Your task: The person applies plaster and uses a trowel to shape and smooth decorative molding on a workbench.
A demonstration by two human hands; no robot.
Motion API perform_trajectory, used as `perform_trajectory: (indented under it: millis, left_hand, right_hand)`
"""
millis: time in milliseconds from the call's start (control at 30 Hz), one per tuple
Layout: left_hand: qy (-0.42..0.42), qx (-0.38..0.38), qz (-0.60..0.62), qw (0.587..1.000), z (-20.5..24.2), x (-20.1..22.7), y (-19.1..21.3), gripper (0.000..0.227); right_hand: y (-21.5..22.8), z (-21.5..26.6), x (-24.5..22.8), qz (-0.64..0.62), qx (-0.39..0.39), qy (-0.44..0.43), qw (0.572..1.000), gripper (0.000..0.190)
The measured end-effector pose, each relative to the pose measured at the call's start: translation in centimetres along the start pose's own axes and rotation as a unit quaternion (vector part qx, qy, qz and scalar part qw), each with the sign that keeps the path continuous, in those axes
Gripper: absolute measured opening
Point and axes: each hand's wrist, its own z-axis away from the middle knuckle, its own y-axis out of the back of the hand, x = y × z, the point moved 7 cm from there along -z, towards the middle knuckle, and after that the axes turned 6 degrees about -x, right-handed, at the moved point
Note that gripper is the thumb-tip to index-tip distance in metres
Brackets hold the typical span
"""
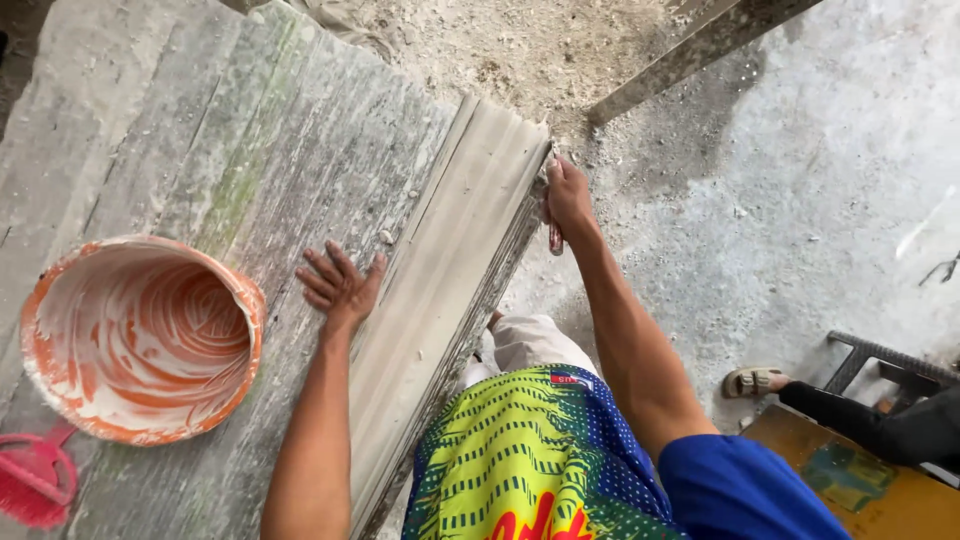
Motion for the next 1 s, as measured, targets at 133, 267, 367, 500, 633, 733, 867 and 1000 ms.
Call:
perform_trajectory:
  millis: [133, 267, 367, 500, 633, 733, 867, 1000]
  left_hand:
    - [0.007, -0.01, 0.001, 1.0, -0.3, -0.2, 0.0, 0.125]
    - [0.009, -0.026, -0.009, 1.0, -0.6, -0.7, 0.1, 0.128]
    - [0.008, -0.033, -0.018, 0.999, 0.3, -1.3, -0.6, 0.128]
    - [0.007, -0.02, -0.013, 1.0, -1.1, -0.4, -0.3, 0.129]
    - [0.005, -0.026, -0.018, 0.999, -1.2, -1.3, -0.4, 0.13]
    - [-0.011, -0.028, -0.003, 1.0, -0.2, -1.3, -0.6, 0.131]
    - [-0.009, -0.013, -0.006, 1.0, -1.7, -0.7, -0.5, 0.132]
    - [-0.009, 0.001, -0.024, 1.0, -1.3, -1.2, -0.8, 0.131]
  right_hand:
    - [-1.9, 2.8, 1.6, 0.056, 0.019, -0.066, 0.996, 0.034]
    - [-1.4, 0.7, 1.3, 0.074, 0.018, -0.058, 0.995, 0.034]
    - [0.2, -0.3, -0.5, 0.072, 0.014, -0.067, 0.995, 0.041]
    - [-2.1, 2.7, 1.4, -0.007, 0.013, -0.045, 0.999, 0.039]
    - [-0.7, -0.5, 3.7, -0.005, 0.016, -0.066, 0.998, 0.032]
    - [1.5, -2.9, 3.0, 0.172, -0.007, -0.012, 0.985, 0.033]
    - [-0.2, -0.8, 3.4, 0.002, 0.02, -0.102, 0.995, 0.037]
    - [1.0, -2.7, 7.7, -0.135, 0.033, -0.132, 0.981, 0.033]
